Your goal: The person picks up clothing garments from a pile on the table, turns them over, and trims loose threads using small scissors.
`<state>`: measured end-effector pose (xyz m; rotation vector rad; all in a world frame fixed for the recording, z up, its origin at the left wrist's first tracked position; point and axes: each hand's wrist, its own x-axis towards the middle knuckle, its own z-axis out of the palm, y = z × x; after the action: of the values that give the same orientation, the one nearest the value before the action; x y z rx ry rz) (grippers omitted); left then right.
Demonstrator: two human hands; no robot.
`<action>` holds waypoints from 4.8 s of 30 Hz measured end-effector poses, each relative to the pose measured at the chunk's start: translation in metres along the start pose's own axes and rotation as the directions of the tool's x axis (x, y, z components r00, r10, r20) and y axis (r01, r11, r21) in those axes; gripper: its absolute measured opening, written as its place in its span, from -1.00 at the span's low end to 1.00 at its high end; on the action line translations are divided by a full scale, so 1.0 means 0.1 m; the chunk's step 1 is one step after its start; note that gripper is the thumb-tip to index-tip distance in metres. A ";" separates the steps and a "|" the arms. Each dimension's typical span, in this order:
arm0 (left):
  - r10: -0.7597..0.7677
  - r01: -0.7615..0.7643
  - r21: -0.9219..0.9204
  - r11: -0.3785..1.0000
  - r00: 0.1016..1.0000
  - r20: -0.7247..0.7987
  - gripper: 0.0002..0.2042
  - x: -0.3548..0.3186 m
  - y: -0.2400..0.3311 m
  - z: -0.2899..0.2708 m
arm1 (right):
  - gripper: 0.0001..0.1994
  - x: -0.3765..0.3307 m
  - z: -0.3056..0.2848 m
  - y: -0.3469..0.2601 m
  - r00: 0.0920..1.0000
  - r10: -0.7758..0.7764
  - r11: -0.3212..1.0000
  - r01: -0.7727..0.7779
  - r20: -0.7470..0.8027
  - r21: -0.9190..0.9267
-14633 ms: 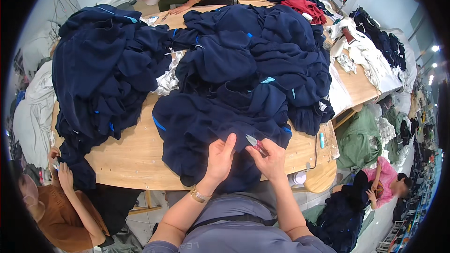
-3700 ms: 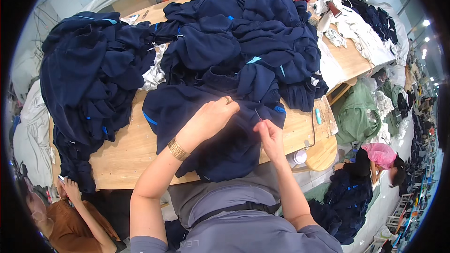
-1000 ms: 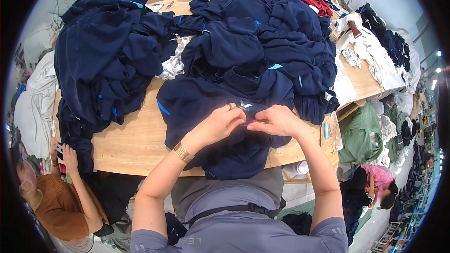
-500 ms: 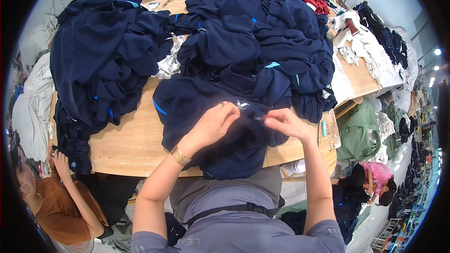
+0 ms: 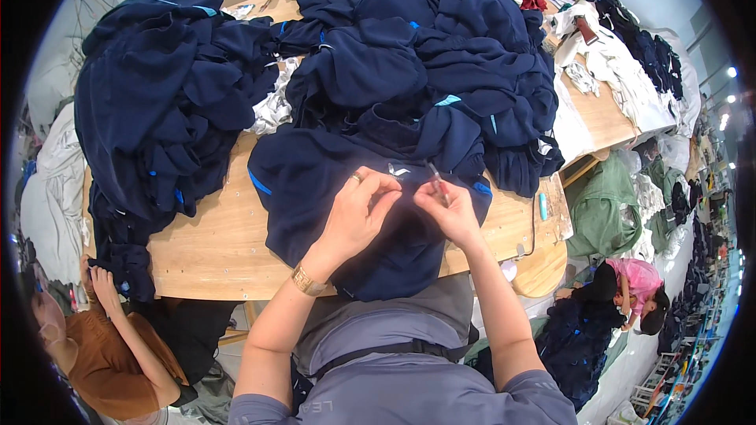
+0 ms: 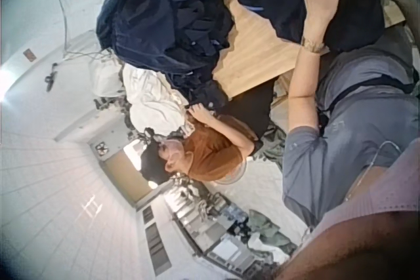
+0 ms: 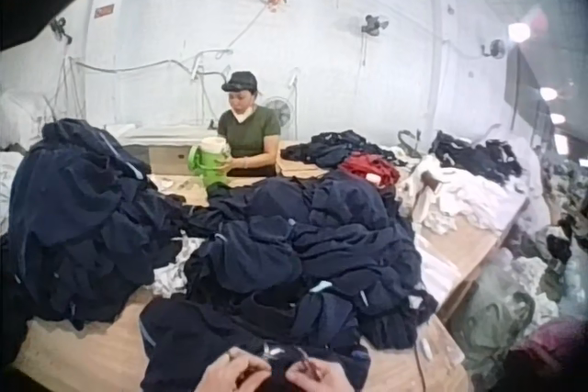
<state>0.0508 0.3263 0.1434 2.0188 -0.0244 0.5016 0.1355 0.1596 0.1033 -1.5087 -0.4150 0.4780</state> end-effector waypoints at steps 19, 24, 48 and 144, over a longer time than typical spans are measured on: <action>0.195 -0.248 0.212 0.945 0.951 0.241 -0.95 0.16 0.02 0.15 | -0.89 -0.31 -0.18 -0.36 0.979 -0.013 0.989 0.042 -0.203 0.139; -0.074 0.065 0.039 0.997 0.943 0.326 -0.90 0.25 -0.02 0.07 | -0.89 -0.40 -0.23 -0.18 0.942 -0.113 0.992 0.088 -0.315 -0.093; 0.150 -0.243 0.185 0.952 0.899 0.412 -0.87 0.26 -0.01 0.10 | -0.79 -0.25 -0.04 -0.26 0.972 -0.118 0.991 0.104 -0.201 -0.079; 0.196 -0.196 0.271 0.942 0.980 0.027 -0.75 -0.73 -0.04 0.37 | -0.92 -0.47 -0.21 -0.26 0.928 -0.050 0.793 0.261 -0.369 0.550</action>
<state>-0.0021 0.2824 0.0990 2.2999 -0.1662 0.6610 0.1089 0.1163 0.1301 -0.9022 -0.0956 0.1753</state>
